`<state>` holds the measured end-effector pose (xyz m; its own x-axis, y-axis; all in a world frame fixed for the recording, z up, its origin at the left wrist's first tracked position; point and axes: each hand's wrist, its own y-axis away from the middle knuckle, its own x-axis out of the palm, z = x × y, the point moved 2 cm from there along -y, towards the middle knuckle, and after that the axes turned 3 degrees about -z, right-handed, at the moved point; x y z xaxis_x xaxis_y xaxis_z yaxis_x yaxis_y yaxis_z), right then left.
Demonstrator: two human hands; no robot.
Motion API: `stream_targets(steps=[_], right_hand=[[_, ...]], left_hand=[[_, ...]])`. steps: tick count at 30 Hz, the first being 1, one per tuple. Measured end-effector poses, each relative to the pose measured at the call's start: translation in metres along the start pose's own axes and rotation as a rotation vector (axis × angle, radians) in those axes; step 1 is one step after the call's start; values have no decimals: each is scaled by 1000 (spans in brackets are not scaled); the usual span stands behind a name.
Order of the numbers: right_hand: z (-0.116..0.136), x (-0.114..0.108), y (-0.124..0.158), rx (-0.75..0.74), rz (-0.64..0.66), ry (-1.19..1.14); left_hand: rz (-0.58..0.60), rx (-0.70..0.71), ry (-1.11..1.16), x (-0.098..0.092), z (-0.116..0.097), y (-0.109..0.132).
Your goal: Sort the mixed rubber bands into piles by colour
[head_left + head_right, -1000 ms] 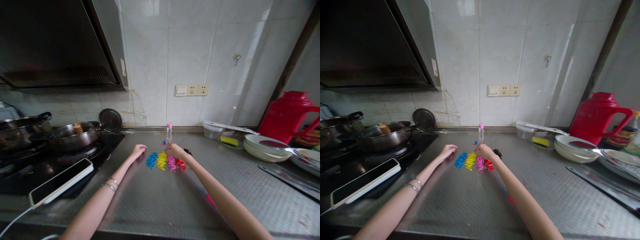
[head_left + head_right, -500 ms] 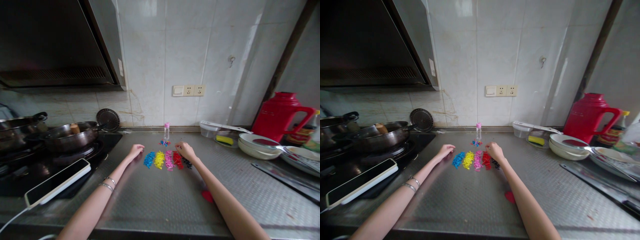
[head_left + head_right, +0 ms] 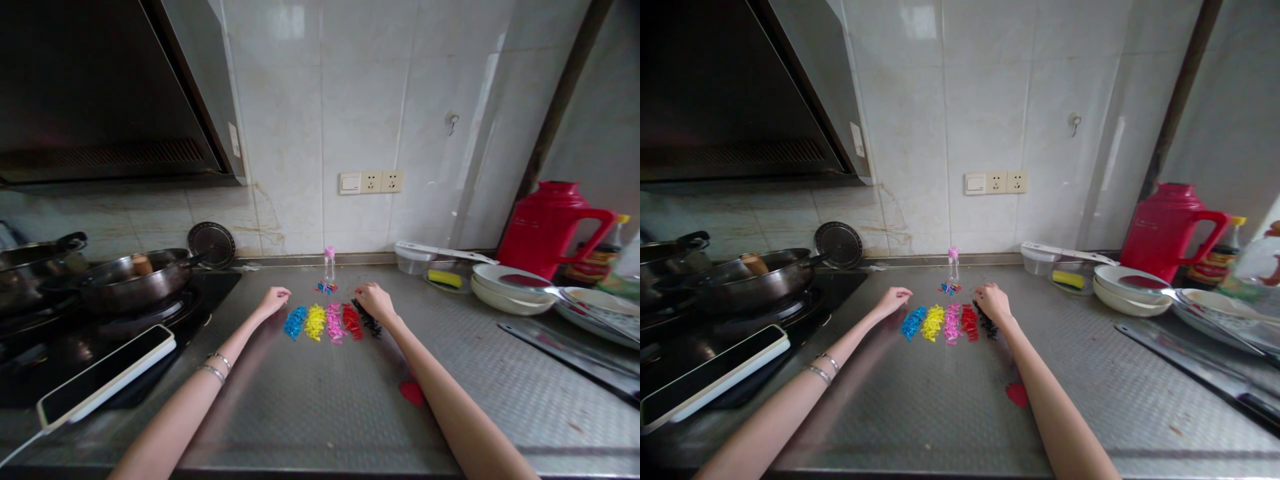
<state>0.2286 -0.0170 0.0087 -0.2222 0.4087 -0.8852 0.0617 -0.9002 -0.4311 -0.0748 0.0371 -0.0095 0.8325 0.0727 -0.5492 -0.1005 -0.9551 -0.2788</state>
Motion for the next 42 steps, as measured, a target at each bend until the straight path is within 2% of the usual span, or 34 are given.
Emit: stream_targets(steps=[6, 11, 16, 22, 32, 38, 42], right_hand=[[0, 3, -1, -11, -13, 32], [2, 3, 0, -8, 12, 54], [3, 3, 0, -33, 1, 63], [4, 4, 0, -38, 17, 73], [1, 4, -1, -26, -24, 47], [0, 2, -2, -9, -24, 56], [-1, 3, -2, -22, -36, 48]], left_hand=[[82, 121, -162, 22, -13, -24], [64, 134, -384, 41, -19, -39], [94, 179, -503, 57, -28, -47], [79, 146, -516, 68, -38, -46], [7, 196, -546, 74, -51, -41], [105, 368, -393, 98, -73, -37], [233, 484, -340, 118, -82, -26]])
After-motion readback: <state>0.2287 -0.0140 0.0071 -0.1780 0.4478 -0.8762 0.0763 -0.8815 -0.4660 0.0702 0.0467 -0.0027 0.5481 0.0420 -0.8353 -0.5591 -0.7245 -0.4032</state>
